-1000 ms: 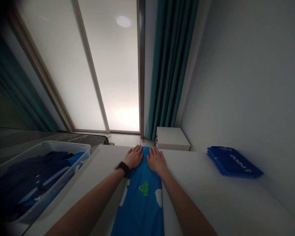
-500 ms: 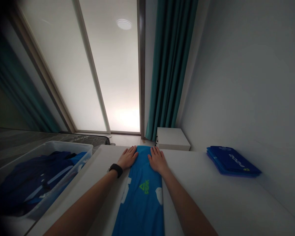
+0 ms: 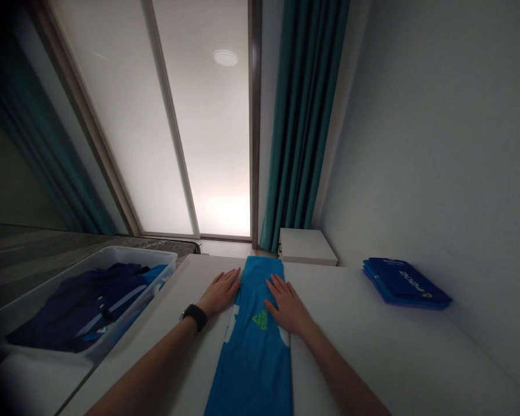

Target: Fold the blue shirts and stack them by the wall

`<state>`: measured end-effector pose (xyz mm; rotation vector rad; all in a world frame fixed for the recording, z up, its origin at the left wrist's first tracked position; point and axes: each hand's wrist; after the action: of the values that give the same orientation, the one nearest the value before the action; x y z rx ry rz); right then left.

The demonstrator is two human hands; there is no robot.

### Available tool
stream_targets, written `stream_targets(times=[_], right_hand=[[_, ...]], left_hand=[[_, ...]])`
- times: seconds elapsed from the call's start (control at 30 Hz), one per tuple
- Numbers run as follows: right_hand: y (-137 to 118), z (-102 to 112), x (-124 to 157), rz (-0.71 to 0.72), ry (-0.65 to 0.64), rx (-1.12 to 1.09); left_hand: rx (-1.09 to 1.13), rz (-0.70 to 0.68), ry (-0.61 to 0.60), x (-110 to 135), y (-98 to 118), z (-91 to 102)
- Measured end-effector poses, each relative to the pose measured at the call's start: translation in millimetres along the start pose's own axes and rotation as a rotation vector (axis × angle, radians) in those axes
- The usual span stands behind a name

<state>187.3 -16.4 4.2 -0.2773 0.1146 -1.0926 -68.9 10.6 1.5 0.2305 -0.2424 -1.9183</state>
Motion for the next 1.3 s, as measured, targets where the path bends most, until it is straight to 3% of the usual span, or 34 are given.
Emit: stream_targets(times=[0.47,0.63,0.77,1.03,1.17,1.3], right_hand=[[-31,-7,76,0.128,-0.040,-0.068],[-42,-9,99,0.131,-0.032,-0.101],[-46,-9,106,0.107,0.004,-0.129],[-51,-12,109,0.158,0.200,-0.166],[-74,-14,123,0.181,0.266,-0.116],[-109,-26,137,0.216,0.234,-0.028]], left_hand=[[0.151,-0.334,-0.052,80,32,16.7],[0.306,-0.200,0.061,104,40,19.8],[0.382,-0.085,-0.004,115,41,22.3],[0.339,-0.037,-0.065,126,48,25.1],[0.320,-0.013,-0.051,123,50,20.2],[0.265,0.042,-0.024,120,56,15.3]])
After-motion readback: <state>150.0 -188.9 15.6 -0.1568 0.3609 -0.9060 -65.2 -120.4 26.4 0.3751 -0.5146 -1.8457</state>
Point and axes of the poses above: each hand's wrist, its own x-axis away from the middle knuckle, its own z-axis out of the back of the hand, y = z × x, and after that the axes turned 5 degrees about -y, right-handed
